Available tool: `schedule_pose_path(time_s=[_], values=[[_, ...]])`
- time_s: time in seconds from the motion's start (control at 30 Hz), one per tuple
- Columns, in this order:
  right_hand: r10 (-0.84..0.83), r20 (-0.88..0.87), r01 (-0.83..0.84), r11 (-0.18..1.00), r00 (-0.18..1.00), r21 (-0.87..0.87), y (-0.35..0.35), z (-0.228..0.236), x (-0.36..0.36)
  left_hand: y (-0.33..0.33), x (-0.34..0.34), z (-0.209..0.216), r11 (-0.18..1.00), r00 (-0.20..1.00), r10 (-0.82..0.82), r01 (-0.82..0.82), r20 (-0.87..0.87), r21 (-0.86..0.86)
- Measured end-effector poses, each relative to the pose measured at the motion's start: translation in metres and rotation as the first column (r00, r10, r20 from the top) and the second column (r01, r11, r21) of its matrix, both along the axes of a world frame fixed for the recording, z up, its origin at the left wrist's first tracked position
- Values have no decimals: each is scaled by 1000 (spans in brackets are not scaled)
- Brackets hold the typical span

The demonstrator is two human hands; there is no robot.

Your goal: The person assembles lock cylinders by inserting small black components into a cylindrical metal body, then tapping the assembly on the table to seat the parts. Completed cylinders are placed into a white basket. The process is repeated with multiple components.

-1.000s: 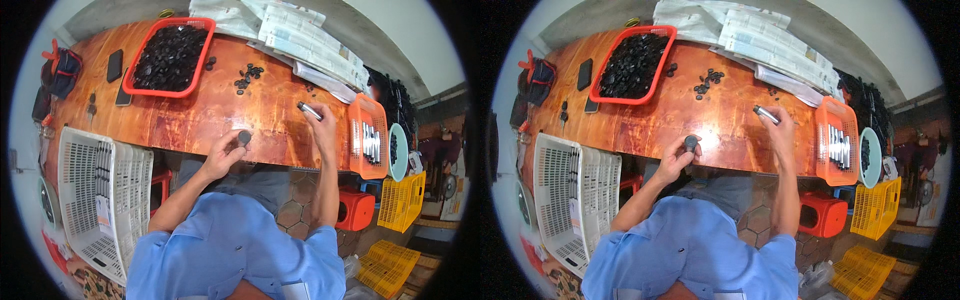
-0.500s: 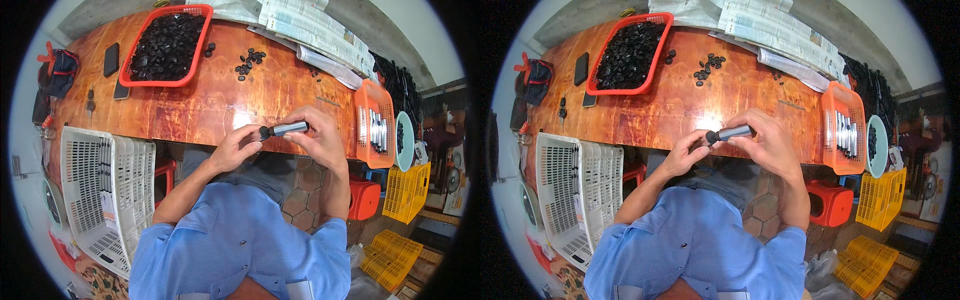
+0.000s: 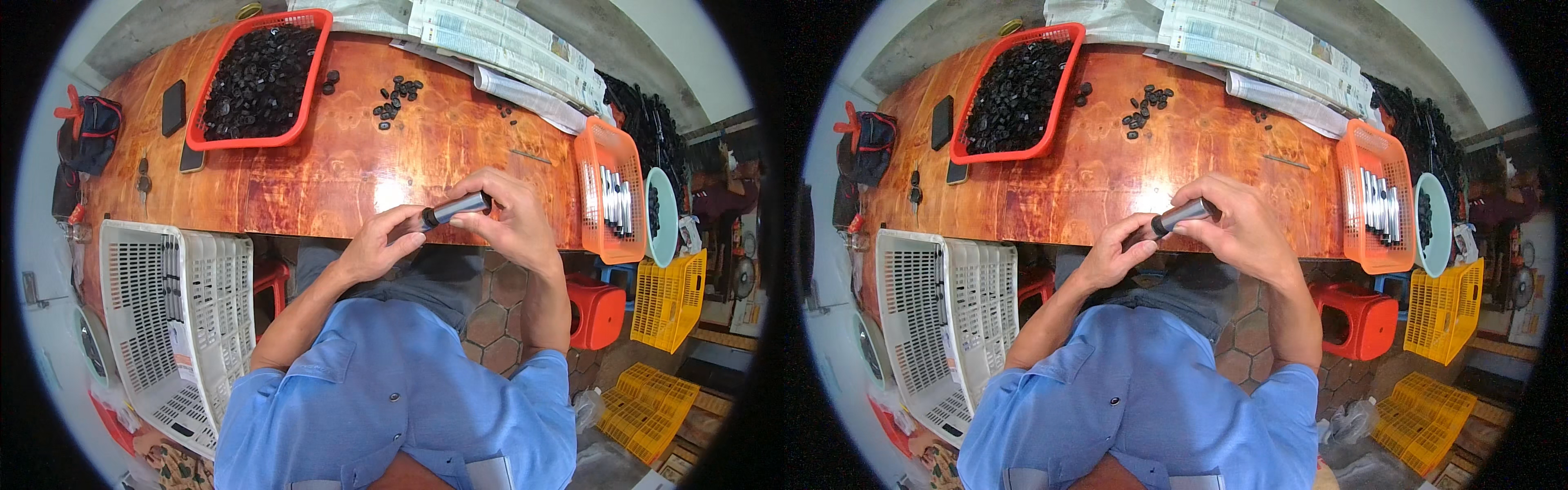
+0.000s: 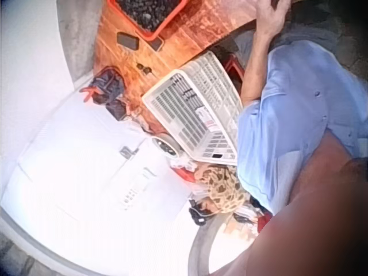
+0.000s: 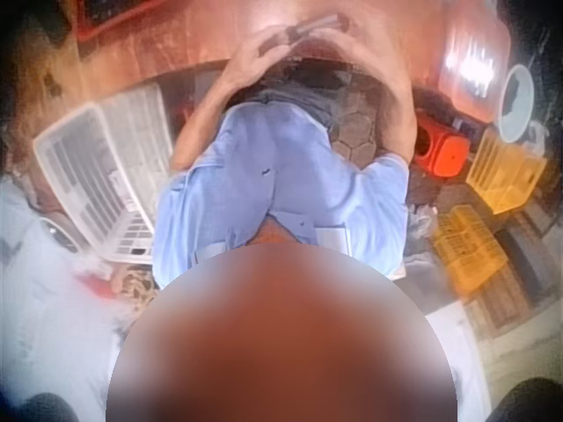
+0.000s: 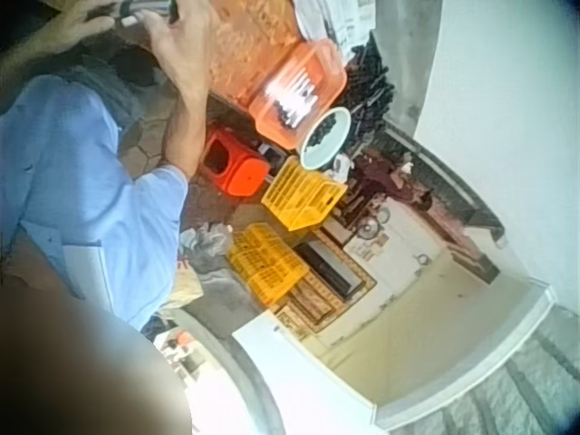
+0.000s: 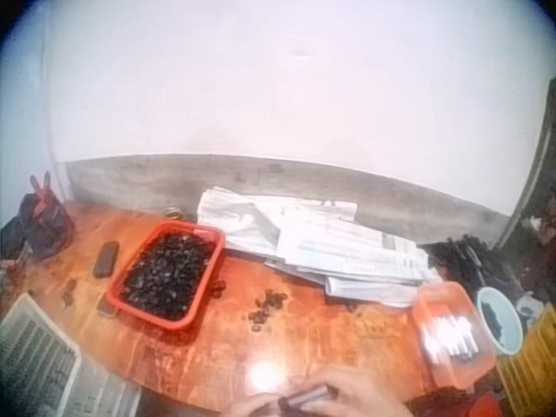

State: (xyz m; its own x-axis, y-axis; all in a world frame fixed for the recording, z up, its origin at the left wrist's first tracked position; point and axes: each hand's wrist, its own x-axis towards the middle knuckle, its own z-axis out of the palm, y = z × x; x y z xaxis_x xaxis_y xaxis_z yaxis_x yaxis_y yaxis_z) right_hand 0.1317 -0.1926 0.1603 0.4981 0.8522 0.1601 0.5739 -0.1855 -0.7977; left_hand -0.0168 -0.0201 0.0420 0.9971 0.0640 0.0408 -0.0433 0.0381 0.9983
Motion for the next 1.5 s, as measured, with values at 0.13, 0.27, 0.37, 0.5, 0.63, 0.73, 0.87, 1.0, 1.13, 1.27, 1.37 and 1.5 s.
schedule_pose_path(time_s=[0.13, 0.27, 0.37, 0.5, 0.63, 0.73, 0.87, 1.0, 1.13, 1.27, 1.37, 1.5], values=[[31, 25, -32, 999, 999, 31, 0, -4, 0, -1, -1, 5, 1000, 1000, -3, 3, -9, 17], [-6, 7, 5, 995, 1000, 100, 4, -8, -6, 0, -3, 3, 997, 997, -29, 24, -69, -73], [51, -282, 68, 915, 958, 397, 11, -44, -10, -4, -3, -1, 995, 996, -35, 28, -83, -93], [322, -785, 423, 702, 529, 573, 29, -48, -29, -10, -2, -7, 998, 996, -49, 45, -77, -49], [338, -777, 435, 678, 531, 593, 35, -52, -35, -11, -4, -5, 998, 997, -33, 30, -69, -55], [324, -787, 474, 657, 525, 586, 37, -54, -37, -10, -6, -3, 1000, 1000, 7, -6, -25, 21], [273, -811, 565, 603, 517, 563, 42, -52, -39, -14, -6, -9, 973, 986, 124, -142, 108, 180], [231, -815, 587, 593, 532, 551, 42, -51, -38, -19, -5, 0, 945, 966, 184, -224, 181, 238], [225, -825, 622, 563, 518, 544, 42, -54, -38, -24, -2, -1, 912, 938, 239, -306, 252, 273], [240, -833, 619, 574, 499, 536, 37, -58, -36, -24, -1, -7, 922, 953, 230, -278, 198, 268], [186, -846, 681, 519, 500, 516, 43, -66, -36, -26, -2, -10, 968, 978, 205, -209, 42, 137], [152, -874, 748, 461, 462, 476, 55, -70, -50, -23, -1, -20, 991, 981, 40, -63, -190, -118]])
